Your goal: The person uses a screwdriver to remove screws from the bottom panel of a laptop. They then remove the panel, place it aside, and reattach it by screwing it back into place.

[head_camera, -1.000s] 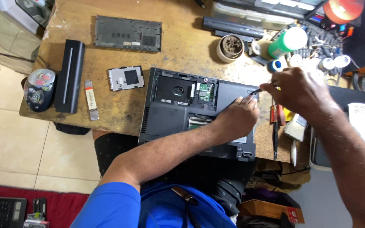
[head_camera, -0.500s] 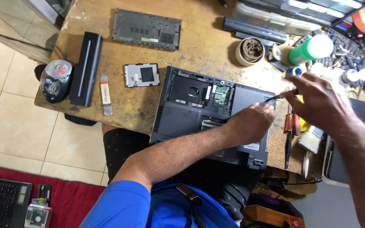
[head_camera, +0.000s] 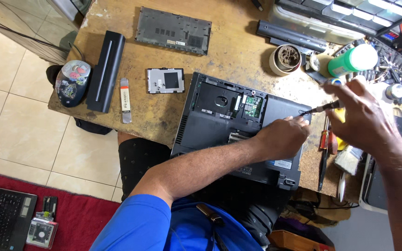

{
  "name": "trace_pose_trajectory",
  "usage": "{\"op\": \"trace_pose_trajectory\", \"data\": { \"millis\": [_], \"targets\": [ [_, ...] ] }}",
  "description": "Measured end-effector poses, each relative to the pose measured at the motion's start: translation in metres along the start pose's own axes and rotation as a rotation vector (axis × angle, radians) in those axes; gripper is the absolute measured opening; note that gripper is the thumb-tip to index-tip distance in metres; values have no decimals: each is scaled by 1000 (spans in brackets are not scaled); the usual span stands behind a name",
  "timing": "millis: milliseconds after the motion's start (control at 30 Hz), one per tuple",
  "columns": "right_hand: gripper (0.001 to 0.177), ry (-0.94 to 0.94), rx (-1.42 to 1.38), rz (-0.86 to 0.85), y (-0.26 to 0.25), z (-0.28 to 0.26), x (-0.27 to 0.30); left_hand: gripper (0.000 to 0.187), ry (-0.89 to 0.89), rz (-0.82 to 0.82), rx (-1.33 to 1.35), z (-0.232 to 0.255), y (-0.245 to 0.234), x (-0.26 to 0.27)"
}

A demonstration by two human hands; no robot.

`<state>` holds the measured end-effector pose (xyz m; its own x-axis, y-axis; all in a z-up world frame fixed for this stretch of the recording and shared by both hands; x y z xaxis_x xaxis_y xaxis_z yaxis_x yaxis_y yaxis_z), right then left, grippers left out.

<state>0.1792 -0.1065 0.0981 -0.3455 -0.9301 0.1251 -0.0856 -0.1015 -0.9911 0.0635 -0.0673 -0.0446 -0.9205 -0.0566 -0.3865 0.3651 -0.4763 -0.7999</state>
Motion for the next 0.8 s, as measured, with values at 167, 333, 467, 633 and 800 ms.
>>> {"op": "trace_pose_trajectory", "data": {
  "millis": [167, 333, 467, 633, 800],
  "targets": [
    [33, 110, 216, -31, -5, 0, 1, 39, -22, -118, 24, -2, 1, 0],
    [26, 112, 224, 80, -5, -2, 4, 37, -45, -152, 66, 1, -9, -1],
    [36, 102, 28, -102, -8, -9, 1, 32, -15, -63, 32, 0, -12, 3],
    [25, 49, 75, -33, -11, 4, 3, 31, -32, -8, 51, 0, -12, 3],
    [19, 54, 105, 4, -17, 13, 2, 15, -106, -177, 149, 7, -43, -1]
  ]
}}
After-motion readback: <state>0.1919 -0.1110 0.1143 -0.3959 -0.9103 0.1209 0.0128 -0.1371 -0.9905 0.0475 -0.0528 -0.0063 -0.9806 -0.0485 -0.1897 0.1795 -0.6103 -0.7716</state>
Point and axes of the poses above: each hand's wrist, its own x-axis away from the middle knuckle, its own y-axis out of the palm, z = x × y, the point moved 3 cm from there along -x, towards the middle knuckle, and after that the axes turned 5 degrees about y, right-handed, at the moved point
